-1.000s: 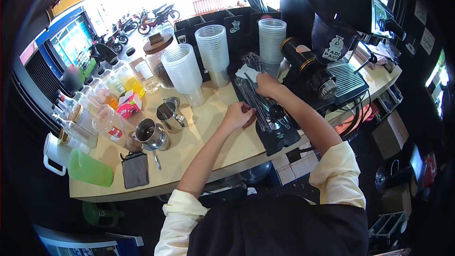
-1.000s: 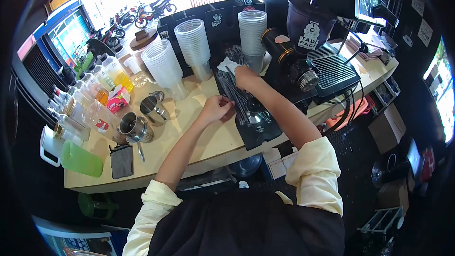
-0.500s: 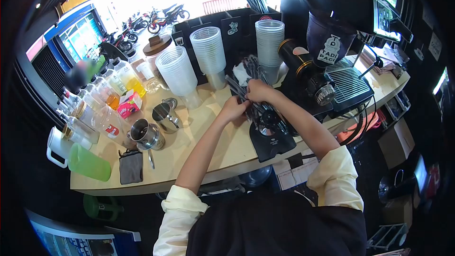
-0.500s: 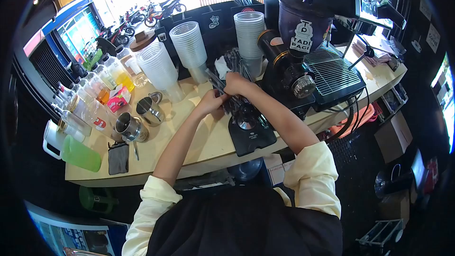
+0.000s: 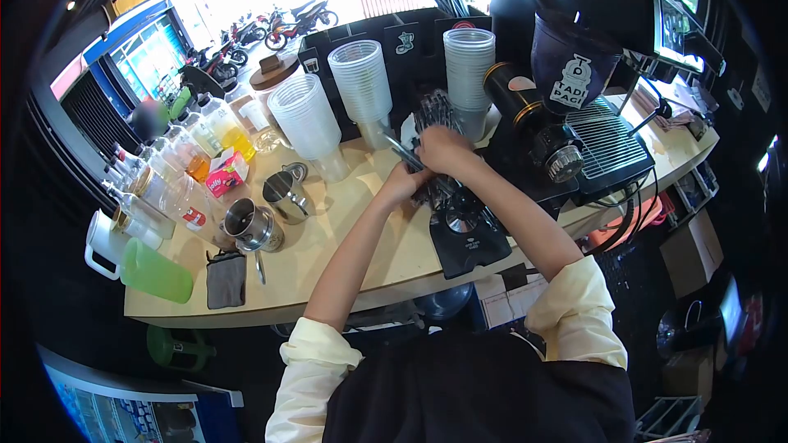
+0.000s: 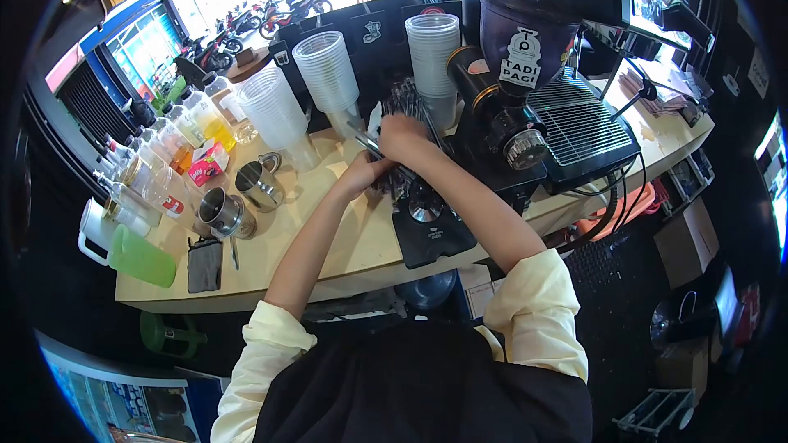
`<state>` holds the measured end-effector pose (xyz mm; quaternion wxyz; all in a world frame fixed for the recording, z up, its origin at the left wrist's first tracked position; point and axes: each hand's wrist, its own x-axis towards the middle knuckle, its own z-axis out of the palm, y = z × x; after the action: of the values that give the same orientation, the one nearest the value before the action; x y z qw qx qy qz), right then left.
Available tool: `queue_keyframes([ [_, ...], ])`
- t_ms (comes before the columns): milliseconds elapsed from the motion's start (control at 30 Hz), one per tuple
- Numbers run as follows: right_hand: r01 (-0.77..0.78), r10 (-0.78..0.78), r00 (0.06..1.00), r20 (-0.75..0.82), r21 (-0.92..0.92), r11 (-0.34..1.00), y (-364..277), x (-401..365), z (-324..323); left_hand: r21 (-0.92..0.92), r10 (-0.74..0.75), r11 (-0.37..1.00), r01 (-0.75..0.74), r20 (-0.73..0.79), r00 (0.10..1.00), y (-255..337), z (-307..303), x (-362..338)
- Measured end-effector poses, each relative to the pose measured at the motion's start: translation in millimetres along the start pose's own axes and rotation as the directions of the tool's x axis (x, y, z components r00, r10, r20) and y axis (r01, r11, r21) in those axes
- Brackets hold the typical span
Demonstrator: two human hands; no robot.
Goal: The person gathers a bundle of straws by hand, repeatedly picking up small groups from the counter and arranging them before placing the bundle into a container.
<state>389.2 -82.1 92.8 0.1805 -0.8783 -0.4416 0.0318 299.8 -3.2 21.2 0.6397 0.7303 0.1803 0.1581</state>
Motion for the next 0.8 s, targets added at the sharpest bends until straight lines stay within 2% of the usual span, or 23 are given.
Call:
queue_keyframes([
  [33, 0.001, -0.001, 1.0, 0.001, 0.001, 1.0, 2.8, 2.8, 0.9, -0.011, -0.024, 1.0, 0.024, 0.028, 0.999, 3.2, 0.5, -0.9],
  [100, 0.26, -0.247, 0.963, -0.112, 0.12, 0.958, 10.0, 10.9, 8.3, 0.034, 0.013, 0.999, -0.013, 0.005, 1.0, 0.8, 1.5, 3.1],
  [233, 0.311, -0.307, 0.946, -0.102, 0.025, 0.95, 17.1, 30.1, 36.0, 0.105, 0.147, 0.984, -0.142, -0.044, 0.988, -9.1, 2.4, 14.4],
  [267, 0.331, -0.33, 0.943, -0.028, 0.059, 0.942, 19.5, 41.1, 40.2, 0.108, 0.147, 0.984, -0.142, -0.045, 0.988, -7.7, 2.3, 16.6],
  [300, 0.35, -0.355, 0.934, 0.044, 0.094, 0.932, 18.4, 45.1, 38.4, 0.2, 0.085, 0.977, -0.075, -0.042, 0.995, -4.4, 2.1, 18.9],
  [333, 0.352, -0.357, 0.933, 0.041, 0.096, 0.931, 18.5, 45.5, 38.8, 0.29, 0.023, 0.957, -0.009, -0.044, 0.999, -1.7, 2.4, 20.2],
  [367, 0.31, -0.318, 0.948, 0.021, 0.17, 0.935, 19.1, 45.0, 39.7, 0.293, 0.025, 0.956, -0.011, -0.044, 0.999, 0.4, 3.6, 20.8],
  [400, 0.269, -0.278, 0.961, 0.004, 0.243, 0.932, 18.3, 43.2, 37.7, 0.299, 0.081, 0.952, -0.061, -0.054, 0.995, -3.3, 4.0, 25.7],
  [433, 0.27, -0.278, 0.961, -0.001, 0.243, 0.932, 18.0, 41.5, 35.6, 0.304, 0.136, 0.946, -0.111, -0.063, 0.989, -7.1, 4.6, 30.7],
  [500, 0.288, -0.262, 0.957, -0.123, 0.31, 0.906, 18.1, 37.6, 30.6, 0.342, 0.186, 0.928, -0.148, -0.082, 0.979, -12.7, 7.1, 40.4],
  [533, 0.287, -0.26, 0.958, -0.123, 0.31, 0.907, 17.9, 36.6, 27.2, 0.377, 0.233, 0.909, -0.18, -0.101, 0.967, -14.7, 8.4, 44.5],
  [600, 0.166, -0.139, 0.986, -0.096, 0.423, 0.891, 17.8, 35.4, 21.5, 0.425, 0.257, 0.884, -0.197, -0.089, 0.962, -13.7, 11.3, 50.2],
  [667, 0.161, -0.126, 0.986, -0.111, 0.416, 0.895, 21.2, 32.0, 16.8, 0.471, 0.279, 0.857, -0.212, -0.077, 0.957, -10.8, 14.3, 48.4],
  [733, 0.156, -0.112, 0.985, -0.131, 0.41, 0.899, 24.5, 31.3, 17.9, 0.459, 0.21, 0.876, -0.147, -0.088, 0.974, -13.2, 13.4, 48.9],
  [800, 0.143, -0.054, 0.969, -0.243, 0.367, 0.919, 22.4, 27.1, 17.7, 0.51, 0.187, 0.852, -0.12, -0.082, 0.979, -16.4, 11.7, 55.2],
])
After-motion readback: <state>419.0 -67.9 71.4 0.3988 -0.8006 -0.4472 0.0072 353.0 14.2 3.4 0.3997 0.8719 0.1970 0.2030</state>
